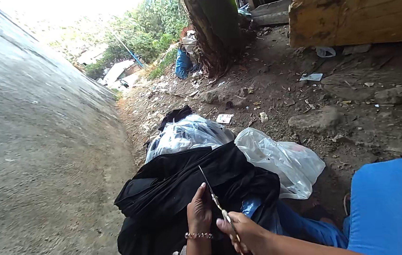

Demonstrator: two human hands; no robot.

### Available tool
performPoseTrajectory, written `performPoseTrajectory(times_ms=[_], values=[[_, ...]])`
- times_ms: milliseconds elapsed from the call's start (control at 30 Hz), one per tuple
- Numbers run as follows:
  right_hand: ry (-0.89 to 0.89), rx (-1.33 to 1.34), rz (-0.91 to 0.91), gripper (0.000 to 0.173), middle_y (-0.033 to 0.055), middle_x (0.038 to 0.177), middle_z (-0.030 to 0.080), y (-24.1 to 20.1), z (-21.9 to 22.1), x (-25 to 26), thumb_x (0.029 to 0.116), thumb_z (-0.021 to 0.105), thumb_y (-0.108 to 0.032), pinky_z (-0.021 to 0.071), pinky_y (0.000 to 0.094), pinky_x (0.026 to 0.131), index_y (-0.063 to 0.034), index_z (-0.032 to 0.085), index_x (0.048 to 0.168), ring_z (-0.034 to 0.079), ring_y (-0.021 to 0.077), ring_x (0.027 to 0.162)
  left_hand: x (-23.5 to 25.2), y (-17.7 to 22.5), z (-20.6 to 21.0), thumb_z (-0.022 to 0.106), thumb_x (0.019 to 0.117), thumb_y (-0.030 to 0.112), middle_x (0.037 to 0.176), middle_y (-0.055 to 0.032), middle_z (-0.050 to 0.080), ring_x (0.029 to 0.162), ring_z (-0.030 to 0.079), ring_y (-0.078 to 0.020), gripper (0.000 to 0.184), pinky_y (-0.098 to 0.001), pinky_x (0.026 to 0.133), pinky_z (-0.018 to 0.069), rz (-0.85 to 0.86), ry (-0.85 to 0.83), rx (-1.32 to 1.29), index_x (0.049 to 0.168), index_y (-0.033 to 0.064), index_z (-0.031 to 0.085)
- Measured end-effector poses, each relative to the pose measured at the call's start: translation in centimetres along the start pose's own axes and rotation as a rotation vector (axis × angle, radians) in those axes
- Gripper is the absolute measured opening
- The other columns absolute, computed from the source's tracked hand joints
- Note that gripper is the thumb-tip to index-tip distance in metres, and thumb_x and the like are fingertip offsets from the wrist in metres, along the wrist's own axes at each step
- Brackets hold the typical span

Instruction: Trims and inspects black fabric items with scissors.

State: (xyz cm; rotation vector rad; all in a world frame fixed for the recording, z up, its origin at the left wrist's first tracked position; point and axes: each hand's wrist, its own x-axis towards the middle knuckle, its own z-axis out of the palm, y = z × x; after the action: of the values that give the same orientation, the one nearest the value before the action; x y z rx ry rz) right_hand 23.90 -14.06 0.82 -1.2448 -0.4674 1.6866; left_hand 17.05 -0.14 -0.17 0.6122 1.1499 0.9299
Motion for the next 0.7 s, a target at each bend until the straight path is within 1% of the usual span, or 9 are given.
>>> performPoseTrajectory(times_ms=[67, 133, 200, 333, 433, 500, 567, 600, 700], values=[[-0.035, 0.014, 0.031, 0.041, -0.0053, 0.073, 0.044, -0.8, -0.2, 0.6, 0.1060, 0.047, -0.051, 0.0392, 0.0198, 0.052, -0.0103, 0.051, 0.110, 0.043, 0.0040, 0.055, -0.2, 0.0, -0.1, 0.054, 0.1002, 0.001, 0.065, -0.0056, 0.065, 0.055, 0.063, -0.0103, 0.017, -0.0239, 0.055, 0.0567, -0.013, -0.031, 0.022, 0.085, 0.0004, 0.061], [-0.043, 0.024, 0.043, 0.041, -0.0052, 0.074, 0.042, -1.5, -0.4, 1.1, 0.1063, 0.045, -0.053, 0.0379, 0.0195, 0.051, -0.0121, 0.050, 0.108, 0.042, 0.0040, 0.054, -0.5, 0.1, 0.0, 0.052, 0.1014, 0.002, 0.065, -0.0059, 0.065, 0.056, 0.064, -0.0111, 0.019, -0.0251, 0.056, 0.0572, -0.022, -0.049, 0.027, 0.084, 0.0001, 0.061], [-0.003, 0.032, 0.043, 0.035, -0.0052, 0.071, 0.043, -1.7, -0.1, 1.3, 0.1054, 0.052, -0.047, 0.0379, 0.0201, 0.051, -0.0111, 0.051, 0.105, 0.041, 0.0043, 0.053, -0.5, 0.3, 0.0, 0.051, 0.1018, 0.003, 0.063, -0.0055, 0.064, 0.054, 0.062, -0.0108, 0.021, -0.0244, 0.053, 0.0561, -0.028, -0.045, 0.033, 0.083, 0.0007, 0.060], [0.080, -0.001, 0.021, 0.020, -0.0030, 0.068, 0.044, -1.5, 0.5, 1.0, 0.0997, 0.066, -0.021, 0.0383, 0.0223, 0.050, -0.0051, 0.054, 0.101, 0.040, 0.0056, 0.051, 0.2, -0.2, -0.3, 0.053, 0.1000, 0.002, 0.065, -0.0061, 0.063, 0.055, 0.062, -0.0118, 0.017, -0.0255, 0.055, 0.0559, -0.027, -0.040, 0.017, 0.085, 0.0009, 0.060], [0.097, -0.002, -0.012, 0.019, -0.0028, 0.066, 0.045, -1.0, 0.6, 1.0, 0.0961, 0.070, -0.016, 0.0380, 0.0215, 0.048, -0.0051, 0.054, 0.097, 0.040, 0.0050, 0.048, 0.2, -0.4, -0.4, 0.054, 0.1001, 0.002, 0.066, -0.0065, 0.063, 0.056, 0.062, -0.0128, 0.016, -0.0266, 0.056, 0.0563, -0.033, -0.038, 0.019, 0.086, 0.0003, 0.061], [0.083, 0.025, -0.023, 0.022, -0.0026, 0.068, 0.047, -0.9, 0.7, 1.3, 0.0985, 0.068, -0.023, 0.0390, 0.0211, 0.049, -0.0048, 0.055, 0.100, 0.042, 0.0050, 0.049, 0.0, -0.1, -0.3, 0.053, 0.1010, 0.003, 0.066, -0.0070, 0.064, 0.056, 0.063, -0.0133, 0.017, -0.0272, 0.056, 0.0574, -0.038, -0.047, 0.030, 0.087, -0.0002, 0.061], [0.035, 0.047, 0.001, 0.033, -0.0042, 0.070, 0.046, -1.4, 0.7, 1.6, 0.1039, 0.058, -0.040, 0.0392, 0.0200, 0.050, -0.0079, 0.053, 0.106, 0.043, 0.0043, 0.051, -0.4, 0.2, -0.2, 0.050, 0.1015, 0.003, 0.063, -0.0065, 0.065, 0.053, 0.063, -0.0124, 0.021, -0.0265, 0.052, 0.0569, -0.036, -0.065, 0.027, 0.083, 0.0003, 0.061], [0.011, 0.051, 0.012, 0.037, -0.0049, 0.070, 0.044, -1.7, 0.6, 1.9, 0.1053, 0.052, -0.048, 0.0388, 0.0194, 0.050, -0.0101, 0.051, 0.105, 0.043, 0.0040, 0.052, -0.4, 0.3, -0.2, 0.049, 0.1015, 0.003, 0.063, -0.0066, 0.065, 0.053, 0.063, -0.0125, 0.022, -0.0268, 0.053, 0.0571, -0.035, -0.081, 0.009, 0.083, 0.0000, 0.061], [-0.009, 0.054, 0.018, 0.040, -0.0053, 0.072, 0.041, -2.6, 0.4, 2.7, 0.1067, 0.044, -0.053, 0.0375, 0.0189, 0.051, -0.0126, 0.049, 0.102, 0.041, 0.0041, 0.053, -0.6, 0.4, -0.3, 0.049, 0.1009, 0.001, 0.067, -0.0076, 0.066, 0.056, 0.064, -0.0131, 0.020, -0.0279, 0.056, 0.0581, -0.025, -0.099, -0.007, 0.086, -0.0012, 0.063]])
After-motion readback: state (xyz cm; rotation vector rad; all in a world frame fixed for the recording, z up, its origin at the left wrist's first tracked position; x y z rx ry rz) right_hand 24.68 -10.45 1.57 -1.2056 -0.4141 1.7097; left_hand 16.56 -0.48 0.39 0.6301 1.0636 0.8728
